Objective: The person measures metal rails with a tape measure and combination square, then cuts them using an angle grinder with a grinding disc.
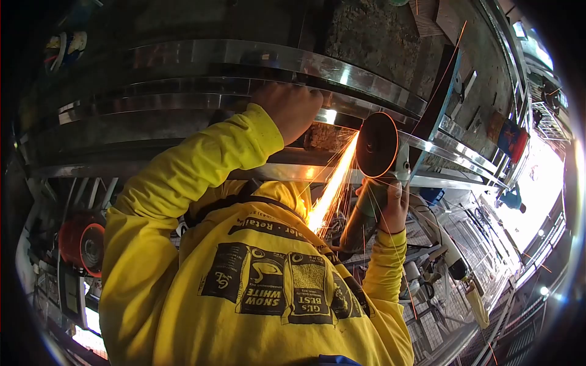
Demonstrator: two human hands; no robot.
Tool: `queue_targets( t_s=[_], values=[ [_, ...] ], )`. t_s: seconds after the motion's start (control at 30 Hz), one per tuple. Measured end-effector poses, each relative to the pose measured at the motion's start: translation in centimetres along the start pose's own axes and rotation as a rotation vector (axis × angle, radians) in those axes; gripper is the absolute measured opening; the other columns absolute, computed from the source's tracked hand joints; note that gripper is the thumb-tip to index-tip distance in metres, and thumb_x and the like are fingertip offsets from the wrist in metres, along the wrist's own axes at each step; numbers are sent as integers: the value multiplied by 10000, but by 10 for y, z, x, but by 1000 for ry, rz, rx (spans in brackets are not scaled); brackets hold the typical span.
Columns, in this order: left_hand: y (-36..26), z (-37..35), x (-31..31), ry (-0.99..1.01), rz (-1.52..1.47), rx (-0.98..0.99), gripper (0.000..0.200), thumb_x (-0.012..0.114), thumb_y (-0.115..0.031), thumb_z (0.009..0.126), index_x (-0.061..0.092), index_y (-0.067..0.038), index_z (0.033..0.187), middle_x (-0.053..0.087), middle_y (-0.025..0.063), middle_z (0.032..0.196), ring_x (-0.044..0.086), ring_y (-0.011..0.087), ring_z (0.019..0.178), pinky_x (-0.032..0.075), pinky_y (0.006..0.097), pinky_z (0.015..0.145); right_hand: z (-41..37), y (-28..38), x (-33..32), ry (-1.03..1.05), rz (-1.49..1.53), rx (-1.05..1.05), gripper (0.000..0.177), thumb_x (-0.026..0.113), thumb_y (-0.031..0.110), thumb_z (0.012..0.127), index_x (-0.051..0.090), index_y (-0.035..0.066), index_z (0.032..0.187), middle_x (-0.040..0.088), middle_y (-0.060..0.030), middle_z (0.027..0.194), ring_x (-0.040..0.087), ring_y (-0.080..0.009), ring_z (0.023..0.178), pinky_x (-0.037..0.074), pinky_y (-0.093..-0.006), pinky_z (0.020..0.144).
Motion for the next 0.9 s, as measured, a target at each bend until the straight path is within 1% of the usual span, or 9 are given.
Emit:
queue_targets(
  t_s=[0.17, 0.27, 0.37, 0.47, 0.6, 0.67, 0.8, 0.87, 0.9],
  values=[
    [0, -1, 0, -26, 7, 4, 151, 606, -165, 927, 704, -61, 878, 757, 138, 781, 769, 298, 718, 625, 413, 629, 3, -17, -25, -2, -65, -7, 682, 645, 408, 1033, 321, 89, 1541, 635, -135, 1256, 710, -251, 972, 623, -396, 793],
    [0, -1, 1, -6, 0, -9, 147, 611, -164, 921, 705, -57, 884, 758, 139, 789, 771, 298, 731, 626, 415, 632, -2, -8, -4, 65, 45, 91, 697, 651, 417, 1028, 319, 86, 1544, 626, -131, 1275, 706, -251, 995, 623, -392, 786],
    [1, 0, 3, 7, 10, -4, 138, 617, -160, 913, 706, -56, 896, 762, 140, 810, 774, 300, 751, 626, 419, 636, 0, -2, -1, -5, 32, 12, 693, 652, 406, 1029, 322, 79, 1542, 622, -133, 1269, 708, -255, 991, 627, -395, 751],
    [1, 0, 2, 17, 9, 9, 131, 620, -155, 906, 706, -56, 906, 764, 138, 822, 775, 302, 760, 625, 424, 638, 5, -2, -20, -60, -205, -123, 663, 648, 378, 1037, 346, 55, 1532, 623, -120, 1271, 685, -232, 1044, 600, -376, 845],
    [1, 1, 3, 27, 1, 7, 126, 622, -153, 904, 704, -58, 905, 763, 134, 820, 775, 300, 757, 625, 425, 640, -2, 6, 2, -22, -56, -22, 624, 625, 346, 1056, 368, 32, 1530, 616, -104, 1319, 622, -188, 1157, 505, -330, 1001],
    [1, 1, 3, 31, 1, 1, 124, 623, -156, 904, 702, -60, 900, 762, 132, 817, 775, 299, 755, 625, 424, 643, -2, -1, -18, -115, -210, -82, 623, 628, 334, 1056, 369, 29, 1534, 611, -98, 1340, 601, -174, 1187, 471, -314, 1040],
    [2, 1, 4, 23, -2, -6, 121, 628, -162, 905, 699, -66, 887, 761, 128, 807, 774, 296, 750, 625, 423, 642, 3, -11, -21, -52, -67, -16, 645, 632, 334, 1053, 342, 48, 1552, 620, -108, 1323, 631, -187, 1153, 512, -326, 1004],
    [1, 0, 3, 16, -2, -1, 119, 629, -162, 905, 698, -67, 883, 760, 127, 801, 773, 295, 745, 624, 421, 636, 1, -3, -14, -77, -117, -18, 653, 631, 350, 1051, 337, 53, 1553, 626, -106, 1308, 636, -188, 1142, 516, -323, 1002],
    [1, 0, 2, 15, 1, 3, 119, 629, -162, 905, 698, -67, 883, 759, 127, 798, 772, 295, 741, 624, 421, 632, 1, 1, -6, -56, -88, -33, 608, 605, 381, 1058, 380, 40, 1508, 652, -136, 1239, 669, -224, 1044, 551, -349, 914]
  ],
)
Point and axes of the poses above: each hand's wrist, its own z-axis towards the middle knuckle, its own x-axis out of the palm, y = z × x, the point moved 8 cm from there along z, towards the middle knuckle
